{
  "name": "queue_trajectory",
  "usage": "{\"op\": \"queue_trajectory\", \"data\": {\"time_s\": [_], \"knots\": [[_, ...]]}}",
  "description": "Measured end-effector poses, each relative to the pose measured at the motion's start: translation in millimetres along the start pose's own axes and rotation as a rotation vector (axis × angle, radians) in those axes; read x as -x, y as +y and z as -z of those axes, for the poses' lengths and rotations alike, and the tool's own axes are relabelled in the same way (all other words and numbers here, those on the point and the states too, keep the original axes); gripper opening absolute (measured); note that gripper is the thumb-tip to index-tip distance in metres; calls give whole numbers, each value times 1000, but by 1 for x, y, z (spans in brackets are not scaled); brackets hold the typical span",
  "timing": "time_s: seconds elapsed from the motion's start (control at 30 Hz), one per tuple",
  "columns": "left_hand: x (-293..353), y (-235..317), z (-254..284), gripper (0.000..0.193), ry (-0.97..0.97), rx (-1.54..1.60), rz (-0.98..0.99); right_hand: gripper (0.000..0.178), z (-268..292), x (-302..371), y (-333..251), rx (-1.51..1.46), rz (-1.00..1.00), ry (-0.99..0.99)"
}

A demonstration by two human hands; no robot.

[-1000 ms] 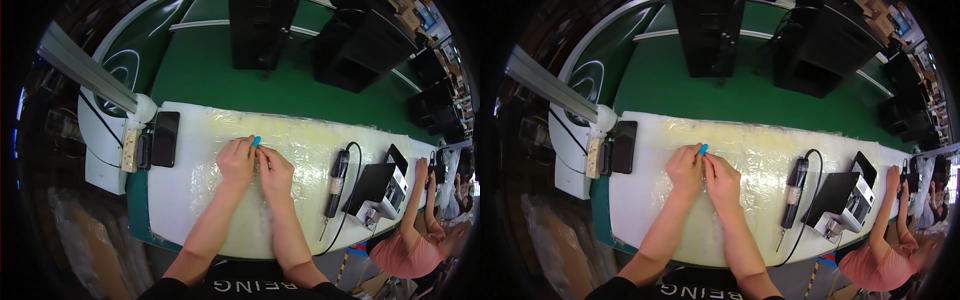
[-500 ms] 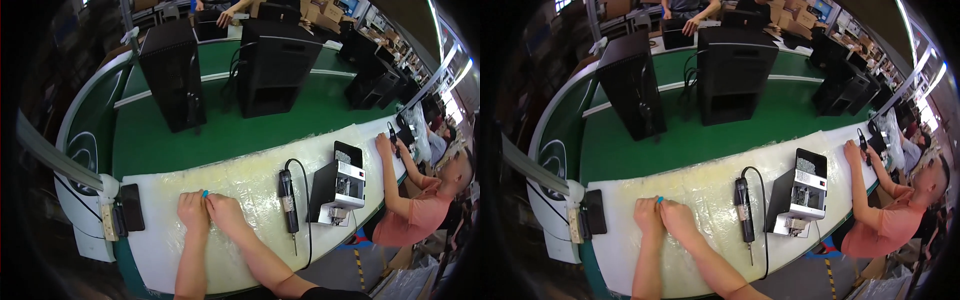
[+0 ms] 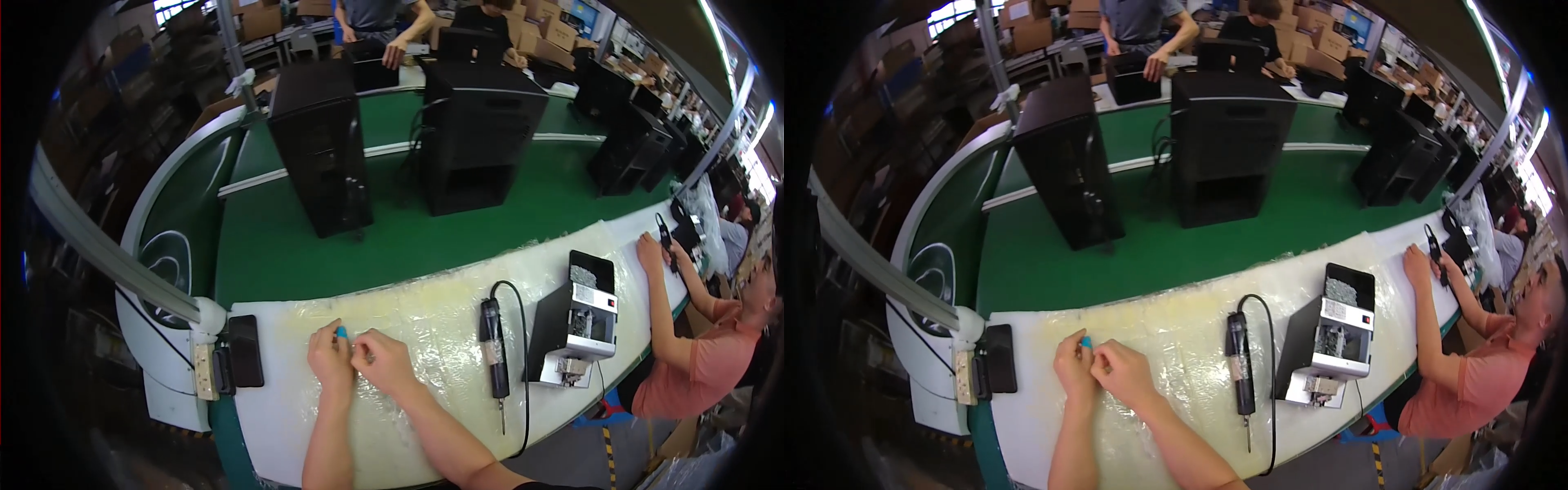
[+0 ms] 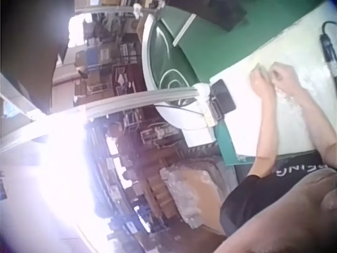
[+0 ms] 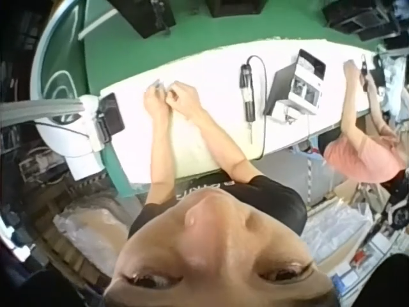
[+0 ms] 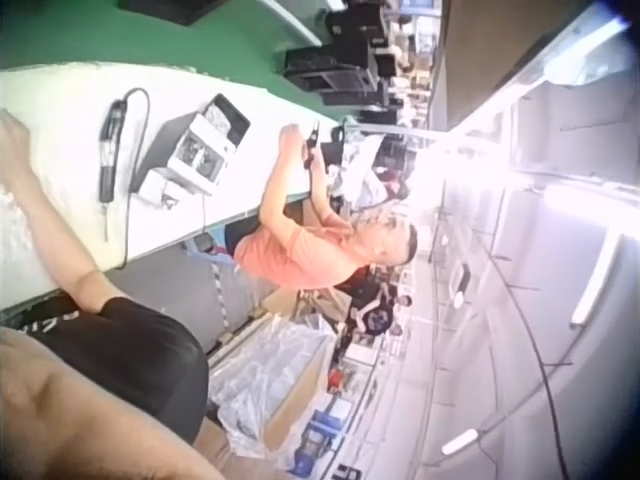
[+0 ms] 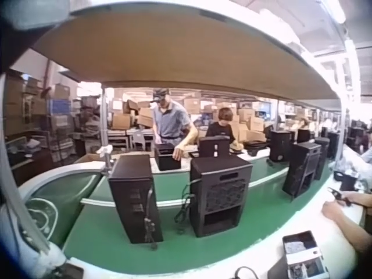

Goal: Assembling the components of an electronic device housing using an electric screwdriver at a factory workbench.

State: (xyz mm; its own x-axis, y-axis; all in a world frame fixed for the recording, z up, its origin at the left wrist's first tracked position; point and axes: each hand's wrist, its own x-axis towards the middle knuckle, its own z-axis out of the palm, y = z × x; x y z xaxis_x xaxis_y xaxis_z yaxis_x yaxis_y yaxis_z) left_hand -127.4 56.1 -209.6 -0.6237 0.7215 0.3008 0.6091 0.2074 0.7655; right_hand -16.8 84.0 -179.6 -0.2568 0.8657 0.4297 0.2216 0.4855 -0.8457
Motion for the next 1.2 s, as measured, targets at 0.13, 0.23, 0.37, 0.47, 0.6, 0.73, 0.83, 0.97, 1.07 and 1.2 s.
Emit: {"op": "queue_trajectory", "data": {"time_s": [0.13,0.23,0.37,0.47,0.6,0.73,0.83,0.97,1.07,1.2], "knots": [[-11,2,10,32,-4,624,342,8,2,-1,-10,-164,-196,91],[-2,12,-1,49,-210,939,361,12,-5,2,-2,-146,-83,3],[1,16,-5,58,-458,1063,392,15,-6,1,-2,-70,2,-50],[2,17,-6,60,-556,1195,475,15,-6,3,1,-21,50,-33],[3,18,-6,61,-606,1198,460,12,-6,4,0,34,47,-4],[5,16,-8,59,-630,1159,449,10,-9,6,3,34,-4,25],[7,11,-9,58,-619,1152,453,11,-11,5,3,2,-20,27],[8,11,-9,57,-605,1157,439,10,-10,5,3,2,-61,-6],[8,12,-10,57,-585,1166,465,11,-10,4,3,-4,-64,4],[7,14,-8,58,-514,1211,524,11,-11,2,2,-17,-56,-34]]}}
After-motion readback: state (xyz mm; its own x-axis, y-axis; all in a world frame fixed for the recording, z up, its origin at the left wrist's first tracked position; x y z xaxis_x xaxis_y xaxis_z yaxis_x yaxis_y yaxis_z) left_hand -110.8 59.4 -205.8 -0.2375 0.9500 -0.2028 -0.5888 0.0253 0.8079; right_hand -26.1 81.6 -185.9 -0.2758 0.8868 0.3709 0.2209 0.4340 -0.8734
